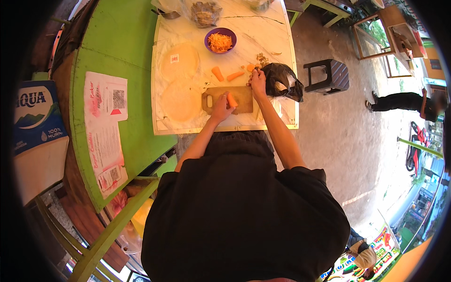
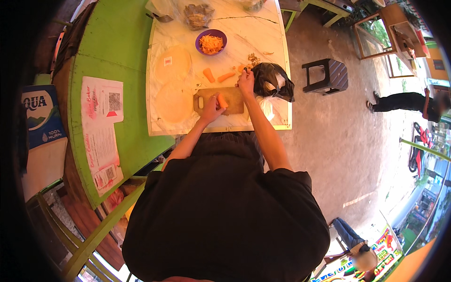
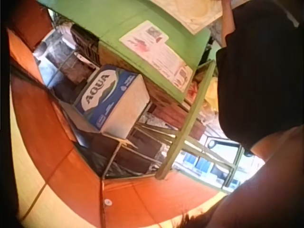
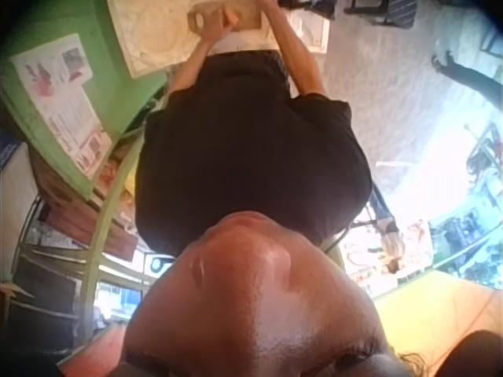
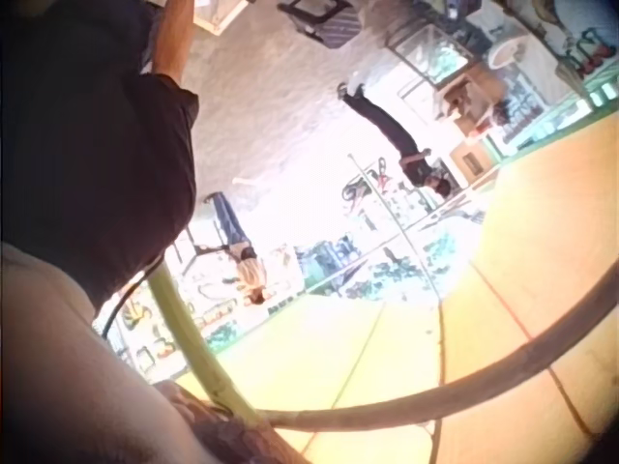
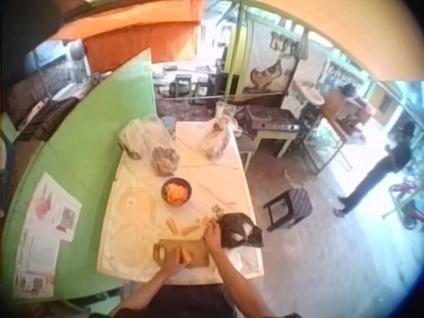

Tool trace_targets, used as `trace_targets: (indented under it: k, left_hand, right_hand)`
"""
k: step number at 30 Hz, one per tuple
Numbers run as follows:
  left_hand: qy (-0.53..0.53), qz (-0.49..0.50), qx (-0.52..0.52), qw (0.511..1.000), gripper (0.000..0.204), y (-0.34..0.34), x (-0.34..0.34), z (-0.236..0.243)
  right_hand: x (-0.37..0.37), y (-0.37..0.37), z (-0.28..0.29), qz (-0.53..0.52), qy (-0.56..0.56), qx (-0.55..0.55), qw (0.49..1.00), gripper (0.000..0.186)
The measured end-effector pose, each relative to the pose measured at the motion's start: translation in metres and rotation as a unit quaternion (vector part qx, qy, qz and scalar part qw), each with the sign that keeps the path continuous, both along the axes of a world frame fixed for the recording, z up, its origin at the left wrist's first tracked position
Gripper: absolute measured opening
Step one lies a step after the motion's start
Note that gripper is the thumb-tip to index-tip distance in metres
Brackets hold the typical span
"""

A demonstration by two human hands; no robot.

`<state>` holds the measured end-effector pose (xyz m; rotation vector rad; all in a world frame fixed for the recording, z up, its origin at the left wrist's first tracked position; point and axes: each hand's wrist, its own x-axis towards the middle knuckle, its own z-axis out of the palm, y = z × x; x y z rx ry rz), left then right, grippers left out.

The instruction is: The person slices a carrot into thin strips on a wooden cutting board using a knife. The strips are collected in a purple bowl. The person continues slicing multiple carrot pieces throughout the clip.

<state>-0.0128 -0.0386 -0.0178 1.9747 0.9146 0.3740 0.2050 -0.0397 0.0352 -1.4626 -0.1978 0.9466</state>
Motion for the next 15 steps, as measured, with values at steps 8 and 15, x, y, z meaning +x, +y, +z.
trace_targets:
  k: [8,15]
  left_hand:
    - [0.007,0.031,-0.080,0.996,0.082,0.002,0.001,0.005]
    - [0.016,0.044,-0.046,0.998,0.080,0.002,0.012,0.020]
  right_hand:
    - [-0.023,-0.098,-0.023,0.257,-0.049,-0.110,0.959,0.022]
    - [-0.055,-0.154,-0.079,0.214,-0.278,-0.111,0.930,0.032]
